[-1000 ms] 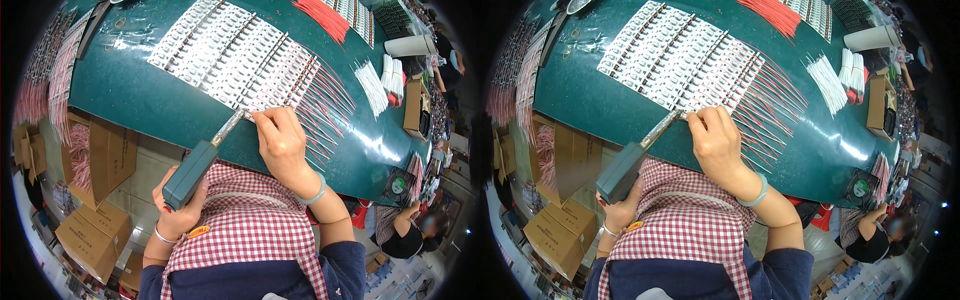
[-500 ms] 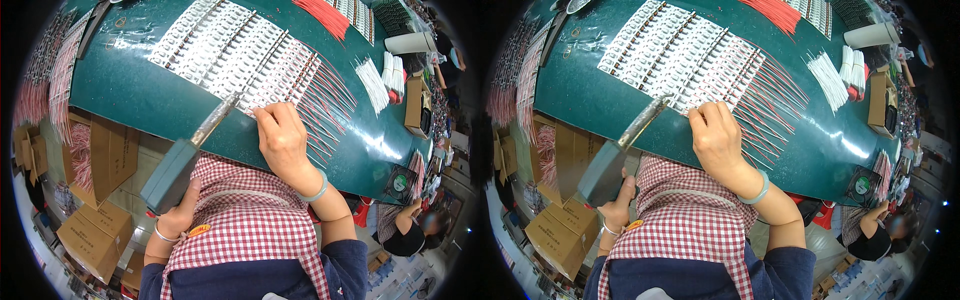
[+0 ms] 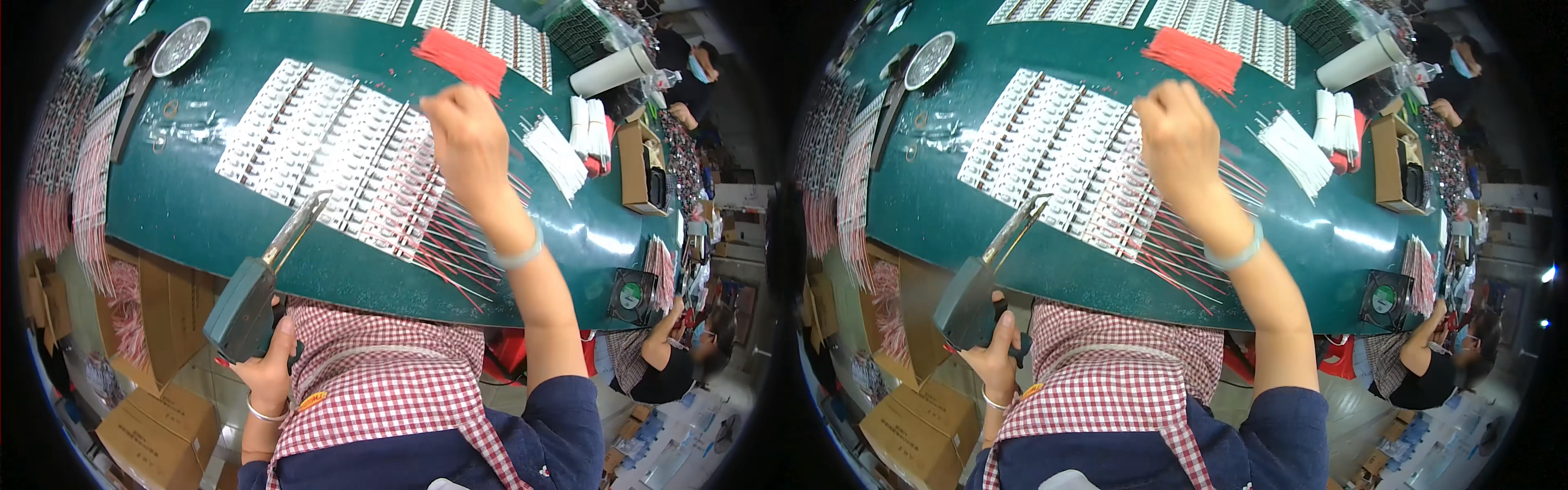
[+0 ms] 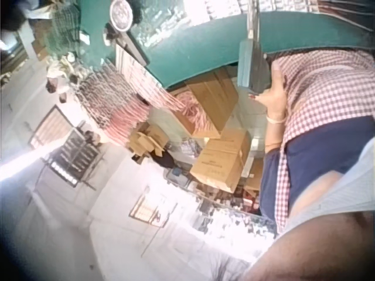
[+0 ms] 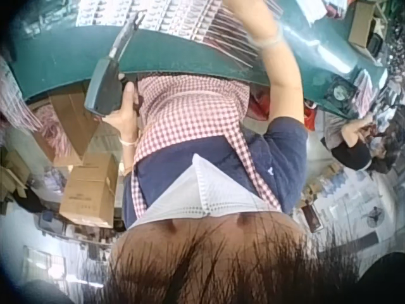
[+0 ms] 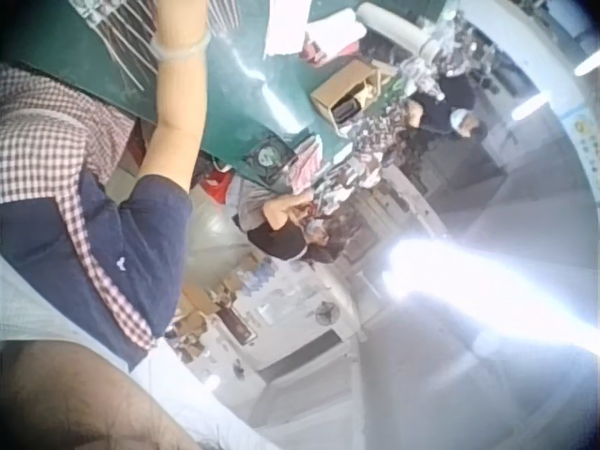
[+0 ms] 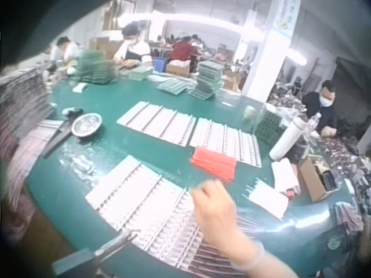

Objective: The person uses a soldering iron to attach red and white wires to a white plastic grid on a green table. The person picks up individual wires, places them into slots on the grid, and applies the soldering iron to secure them. The process is repeated for multiple wires throughout the clip.

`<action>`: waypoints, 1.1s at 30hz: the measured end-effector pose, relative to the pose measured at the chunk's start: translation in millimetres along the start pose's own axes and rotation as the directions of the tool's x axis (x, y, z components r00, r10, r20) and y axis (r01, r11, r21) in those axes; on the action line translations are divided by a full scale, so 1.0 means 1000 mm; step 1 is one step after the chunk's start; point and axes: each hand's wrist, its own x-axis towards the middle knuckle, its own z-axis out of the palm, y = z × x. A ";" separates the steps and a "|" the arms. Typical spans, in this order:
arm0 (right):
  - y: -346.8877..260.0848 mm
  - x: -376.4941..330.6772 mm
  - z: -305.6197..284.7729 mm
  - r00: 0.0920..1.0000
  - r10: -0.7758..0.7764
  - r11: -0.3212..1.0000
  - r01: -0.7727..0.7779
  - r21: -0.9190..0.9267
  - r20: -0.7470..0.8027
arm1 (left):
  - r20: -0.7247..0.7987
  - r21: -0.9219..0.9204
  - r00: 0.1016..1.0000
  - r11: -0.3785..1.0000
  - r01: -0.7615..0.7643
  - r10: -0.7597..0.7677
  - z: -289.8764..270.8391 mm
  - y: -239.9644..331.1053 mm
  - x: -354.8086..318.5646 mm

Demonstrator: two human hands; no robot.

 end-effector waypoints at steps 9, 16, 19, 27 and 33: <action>0.079 -0.013 -0.011 0.983 0.164 0.976 -0.173 -0.131 -0.080 | -0.026 0.026 0.999 0.999 -0.020 0.020 0.004 0.000 0.004; 0.110 -0.098 -0.062 0.891 0.454 0.742 -0.376 -0.556 0.003 | 0.027 0.037 1.000 0.999 0.003 -0.004 0.011 0.002 0.013; 0.126 -0.105 -0.055 0.925 0.378 0.800 -0.351 -0.486 -0.045 | 0.035 0.047 0.999 0.998 -0.043 0.042 0.017 0.000 0.015; 0.132 -0.110 -0.052 0.924 0.362 0.805 -0.377 -0.458 -0.123 | 0.048 0.058 0.998 0.998 0.028 -0.031 0.016 0.006 0.009; 0.117 -0.082 -0.073 0.963 0.265 0.876 -0.262 -0.405 -0.050 | 0.028 0.067 0.999 0.998 0.013 -0.015 0.013 0.003 0.008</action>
